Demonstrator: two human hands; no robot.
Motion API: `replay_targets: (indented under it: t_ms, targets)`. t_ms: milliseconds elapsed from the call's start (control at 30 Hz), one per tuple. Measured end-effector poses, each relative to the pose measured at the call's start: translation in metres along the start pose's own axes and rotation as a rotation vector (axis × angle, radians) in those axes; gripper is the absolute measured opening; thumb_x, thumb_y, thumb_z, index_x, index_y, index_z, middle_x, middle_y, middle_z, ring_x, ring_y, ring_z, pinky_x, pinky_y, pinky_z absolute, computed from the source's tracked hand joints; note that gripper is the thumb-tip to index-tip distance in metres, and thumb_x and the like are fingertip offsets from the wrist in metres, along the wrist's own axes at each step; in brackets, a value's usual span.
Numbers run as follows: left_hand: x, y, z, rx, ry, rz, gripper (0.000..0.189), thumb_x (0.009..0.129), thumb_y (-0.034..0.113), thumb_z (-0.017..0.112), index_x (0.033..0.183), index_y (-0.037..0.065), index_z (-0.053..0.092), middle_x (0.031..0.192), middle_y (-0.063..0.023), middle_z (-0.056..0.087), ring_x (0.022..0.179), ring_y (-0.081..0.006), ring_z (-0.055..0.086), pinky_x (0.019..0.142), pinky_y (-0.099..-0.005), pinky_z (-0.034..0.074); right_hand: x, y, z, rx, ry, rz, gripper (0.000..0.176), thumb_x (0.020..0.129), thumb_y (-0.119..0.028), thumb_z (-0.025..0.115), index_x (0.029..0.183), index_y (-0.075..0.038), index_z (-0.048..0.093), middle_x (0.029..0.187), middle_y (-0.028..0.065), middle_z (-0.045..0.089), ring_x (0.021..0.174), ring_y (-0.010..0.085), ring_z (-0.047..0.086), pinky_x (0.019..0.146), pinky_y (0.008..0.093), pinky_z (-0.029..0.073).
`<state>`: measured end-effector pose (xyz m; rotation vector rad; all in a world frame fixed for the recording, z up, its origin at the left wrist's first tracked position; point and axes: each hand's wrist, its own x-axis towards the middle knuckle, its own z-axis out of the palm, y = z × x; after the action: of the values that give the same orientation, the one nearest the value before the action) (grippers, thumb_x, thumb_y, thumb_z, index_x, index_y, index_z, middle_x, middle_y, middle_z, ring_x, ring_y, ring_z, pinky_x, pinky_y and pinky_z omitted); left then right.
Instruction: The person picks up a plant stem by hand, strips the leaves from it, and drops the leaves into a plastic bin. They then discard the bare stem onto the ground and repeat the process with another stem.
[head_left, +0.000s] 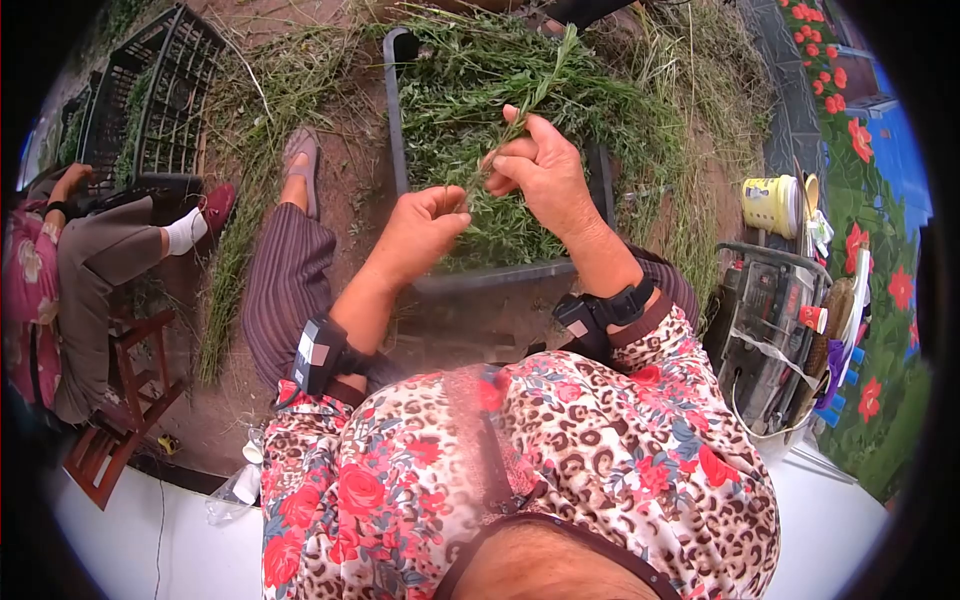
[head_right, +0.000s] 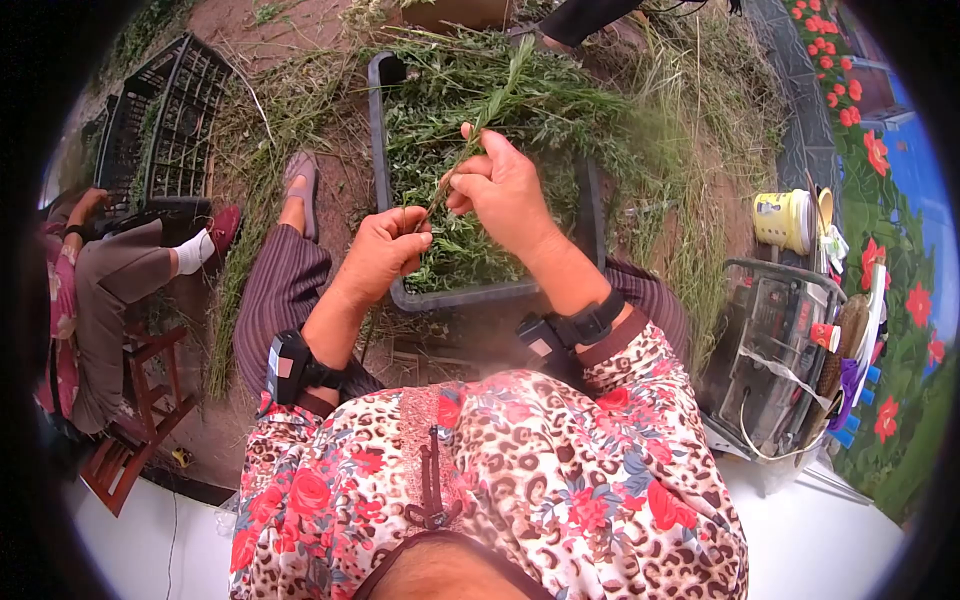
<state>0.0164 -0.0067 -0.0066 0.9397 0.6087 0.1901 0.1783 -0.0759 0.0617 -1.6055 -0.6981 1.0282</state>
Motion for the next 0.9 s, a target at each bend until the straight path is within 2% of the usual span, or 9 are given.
replay_targets:
  t_ms: [133, 233, 333, 467, 533, 633, 733, 800, 900]
  targets:
    - [-0.001, 0.003, 0.002, -0.066, 0.002, -0.061, 0.026, 0.082, 0.007, 0.061, 0.105, -0.003, 0.054, 0.072, -0.0015, 0.055, 0.05, -0.0048, 0.043, 0.04, -0.019, 0.033, 0.0, 0.0, -0.003, -0.245, 0.008, -0.086, 0.051, 0.079, 0.002, 0.052, 0.128, 0.004, 0.037, 0.078, 0.0083, 0.064, 0.062, 0.0123, 0.06, 0.057, 0.0239, 0.051]
    - [-0.001, 0.002, 0.004, -0.078, 0.018, -0.065, 0.028, 0.082, 0.009, 0.062, 0.106, -0.004, 0.053, 0.072, -0.0029, 0.056, 0.049, -0.005, 0.044, 0.04, -0.0189, 0.034, -0.002, 0.001, 0.0, -0.532, 0.076, -0.23, 0.05, 0.079, 0.001, 0.053, 0.127, 0.003, 0.039, 0.073, 0.0061, 0.063, 0.06, 0.0109, 0.059, 0.056, 0.0228, 0.049]
    - [0.0, 0.001, 0.003, -0.107, 0.022, -0.061, 0.029, 0.082, 0.009, 0.062, 0.106, -0.004, 0.052, 0.072, -0.0033, 0.056, 0.048, -0.0053, 0.043, 0.04, -0.0188, 0.035, -0.003, -0.005, 0.002, -0.455, 0.098, -0.153, 0.051, 0.079, 0.001, 0.053, 0.127, 0.004, 0.038, 0.074, 0.0082, 0.062, 0.059, 0.0116, 0.058, 0.054, 0.0232, 0.049]
    - [-0.002, 0.004, -0.001, -0.136, 0.025, -0.053, 0.03, 0.082, 0.01, 0.062, 0.106, -0.005, 0.052, 0.07, -0.0033, 0.055, 0.046, -0.0052, 0.043, 0.04, -0.0183, 0.034, 0.015, -0.004, -0.028, 0.046, 0.205, -0.072, 0.048, 0.078, 0.004, 0.051, 0.124, 0.01, 0.039, 0.082, 0.0128, 0.063, 0.054, 0.0108, 0.055, 0.052, 0.0214, 0.049]
    - [-0.003, 0.003, -0.002, -0.133, 0.03, -0.047, 0.03, 0.083, 0.01, 0.062, 0.106, -0.005, 0.052, 0.069, -0.0033, 0.055, 0.045, -0.005, 0.042, 0.039, -0.0181, 0.034, 0.016, -0.014, -0.036, 0.113, 0.168, -0.075, 0.047, 0.079, 0.002, 0.053, 0.124, 0.01, 0.038, 0.078, 0.0114, 0.063, 0.055, 0.0105, 0.056, 0.052, 0.0219, 0.05]
    - [-0.001, 0.002, -0.002, -0.09, 0.03, -0.033, 0.029, 0.083, 0.01, 0.061, 0.106, -0.005, 0.052, 0.069, -0.0032, 0.056, 0.046, -0.005, 0.043, 0.039, -0.018, 0.034, 0.01, -0.02, -0.03, 0.004, -0.071, 0.113, 0.048, 0.08, 0.0, 0.054, 0.125, 0.007, 0.039, 0.076, 0.0094, 0.063, 0.057, 0.0102, 0.057, 0.051, 0.022, 0.05]
    - [-0.001, 0.001, -0.004, -0.132, 0.016, -0.034, 0.027, 0.084, 0.012, 0.06, 0.105, -0.003, 0.052, 0.073, -0.0032, 0.057, 0.051, -0.0058, 0.049, 0.039, -0.0181, 0.036, 0.007, -0.009, -0.02, -0.116, -0.154, 0.143, 0.049, 0.08, -0.002, 0.055, 0.126, 0.004, 0.04, 0.074, 0.0072, 0.063, 0.058, 0.0094, 0.057, 0.051, 0.0219, 0.049]
    - [-0.001, 0.001, -0.002, -0.231, 0.038, -0.048, 0.024, 0.086, 0.014, 0.059, 0.103, -0.002, 0.052, 0.076, -0.0033, 0.058, 0.056, -0.0066, 0.053, 0.039, -0.0181, 0.037, 0.006, -0.003, -0.016, -0.058, -0.08, 0.066, 0.051, 0.079, 0.0, 0.055, 0.128, 0.002, 0.039, 0.082, 0.0091, 0.064, 0.059, 0.0088, 0.057, 0.052, 0.0218, 0.049]
    - [-0.001, 0.0, -0.004, -0.295, -0.038, -0.095, 0.021, 0.087, 0.016, 0.058, 0.1, 0.001, 0.053, 0.08, -0.0031, 0.06, 0.063, -0.0075, 0.058, 0.04, -0.0181, 0.039, 0.004, -0.001, -0.009, 0.009, -0.001, -0.003, 0.053, 0.078, 0.002, 0.055, 0.128, 0.003, 0.037, 0.093, 0.0119, 0.063, 0.061, 0.0091, 0.057, 0.054, 0.022, 0.049]
